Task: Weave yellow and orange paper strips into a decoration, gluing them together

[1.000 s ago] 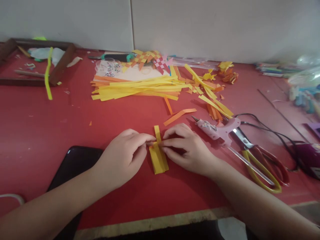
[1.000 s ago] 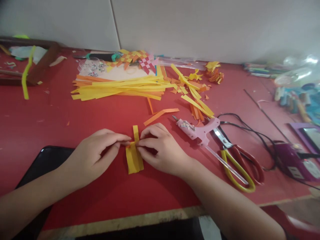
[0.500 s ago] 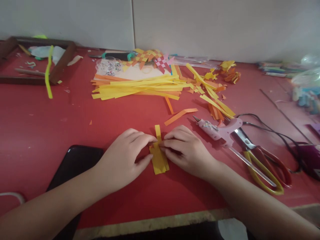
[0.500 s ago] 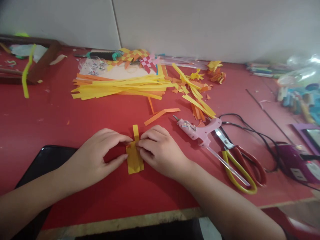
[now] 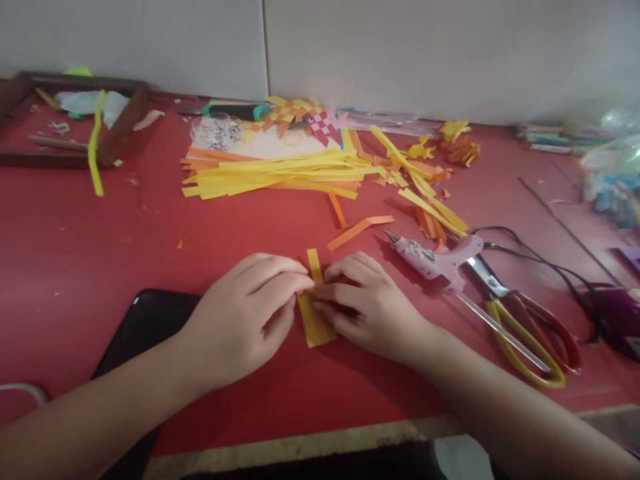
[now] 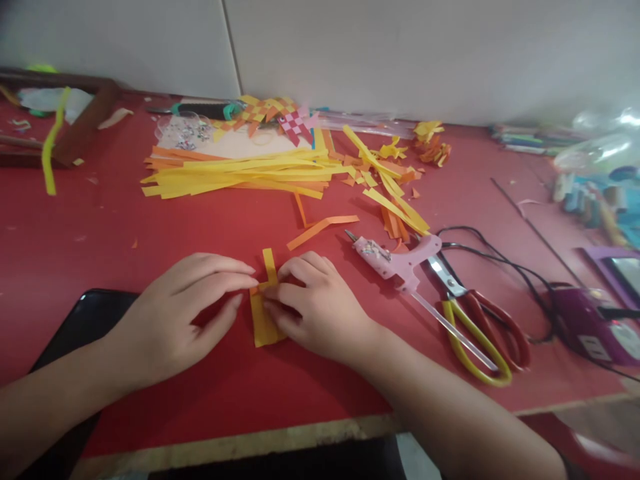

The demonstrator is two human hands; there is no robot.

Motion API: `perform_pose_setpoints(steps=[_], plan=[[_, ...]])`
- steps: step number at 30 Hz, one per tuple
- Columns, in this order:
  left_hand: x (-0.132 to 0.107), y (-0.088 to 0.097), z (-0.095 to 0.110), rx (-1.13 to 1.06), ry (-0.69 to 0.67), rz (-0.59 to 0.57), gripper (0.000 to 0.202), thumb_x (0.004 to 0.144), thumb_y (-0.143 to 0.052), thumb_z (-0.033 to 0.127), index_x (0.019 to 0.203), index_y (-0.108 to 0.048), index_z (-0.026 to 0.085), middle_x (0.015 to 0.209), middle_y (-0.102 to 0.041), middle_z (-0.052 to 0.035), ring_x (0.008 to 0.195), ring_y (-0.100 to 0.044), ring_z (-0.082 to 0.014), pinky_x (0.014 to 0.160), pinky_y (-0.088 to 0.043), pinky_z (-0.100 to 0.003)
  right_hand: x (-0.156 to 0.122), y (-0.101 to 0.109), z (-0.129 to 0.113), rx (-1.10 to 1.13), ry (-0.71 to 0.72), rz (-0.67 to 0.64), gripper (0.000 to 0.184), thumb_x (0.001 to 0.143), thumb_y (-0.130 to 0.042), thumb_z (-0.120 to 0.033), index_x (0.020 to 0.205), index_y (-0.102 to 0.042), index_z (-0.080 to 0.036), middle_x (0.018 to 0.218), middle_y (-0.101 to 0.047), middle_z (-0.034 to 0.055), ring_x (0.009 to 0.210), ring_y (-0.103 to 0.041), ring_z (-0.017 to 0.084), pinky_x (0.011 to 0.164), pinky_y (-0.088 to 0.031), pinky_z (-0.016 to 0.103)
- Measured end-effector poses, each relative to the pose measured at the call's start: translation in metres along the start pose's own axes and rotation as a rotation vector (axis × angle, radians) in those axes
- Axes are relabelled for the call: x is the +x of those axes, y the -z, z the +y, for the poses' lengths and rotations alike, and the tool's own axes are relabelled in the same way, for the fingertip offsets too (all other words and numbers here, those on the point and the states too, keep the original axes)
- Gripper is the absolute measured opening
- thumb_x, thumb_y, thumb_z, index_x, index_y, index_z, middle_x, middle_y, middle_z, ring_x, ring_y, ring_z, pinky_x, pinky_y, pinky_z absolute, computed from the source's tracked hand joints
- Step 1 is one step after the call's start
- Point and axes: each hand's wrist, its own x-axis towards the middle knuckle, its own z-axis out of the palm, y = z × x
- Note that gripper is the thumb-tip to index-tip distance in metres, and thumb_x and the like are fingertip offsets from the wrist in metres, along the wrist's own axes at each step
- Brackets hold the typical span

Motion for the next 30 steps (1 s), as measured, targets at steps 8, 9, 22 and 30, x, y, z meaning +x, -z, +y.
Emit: perform_pose_setpoints(steps=[8, 9, 22, 30], plan=[[-0.0040, 0.0024, -0.0015, 0.210, -0.163, -0.005, 0.028, 0.087, -0.051, 0.012, 0.110, -0.066, 0.012, 0.095, -0.075, -0.0092, 0.100, -0.064, -0.0295, 0.085, -0.053, -0.044, 0.0011, 0.0013, 0.0003, -0.001, -0.011, -0.022, 0.017, 0.090, -0.059, -0.019, 0.092, -0.076, -0.018, 0.090, -0.065, 0.0072, 0.084, -0.055, 0.020, 0.078, -0.045, 0.036], [-0.0037, 0.0023, -0.0014, 0.218, -0.172, -0.011, 0.026, 0.087, -0.051, 0.012, 0.108, -0.067, 0.012, 0.092, -0.075, -0.0092, 0.098, -0.065, -0.0301, 0.083, -0.053, -0.044, 0.0012, 0.0010, 0.0003, -0.001, -0.011, -0.017, 0.017, 0.090, -0.059, -0.018, 0.093, -0.076, -0.018, 0.089, -0.065, 0.0070, 0.084, -0.055, 0.019, 0.077, -0.045, 0.036], [0.0015, -0.0053, 0.0024, 0.145, 0.143, -0.216, 0.016, 0.092, -0.054, 0.030, 0.082, -0.058, 0.018, 0.085, -0.061, -0.0081, 0.079, -0.052, -0.0250, 0.072, -0.045, -0.043, 0.0036, -0.0052, 0.0024, 0.004, -0.011, -0.011, 0.006, 0.088, -0.064, -0.020, 0.086, -0.070, -0.019, 0.090, -0.063, 0.0066, 0.085, -0.052, 0.020, 0.079, -0.045, 0.036], [-0.0021, -0.0057, 0.0054, 0.164, 0.136, -0.174, 0.016, 0.093, -0.055, 0.028, 0.097, -0.066, 0.017, 0.099, -0.064, -0.0096, 0.086, -0.053, -0.0271, 0.079, -0.046, -0.047, 0.0001, -0.0038, -0.0022, -0.135, -0.010, 0.086, 0.008, 0.083, -0.067, -0.019, 0.087, -0.073, -0.018, 0.107, -0.059, 0.0120, 0.099, -0.051, 0.026, 0.085, -0.046, 0.043]])
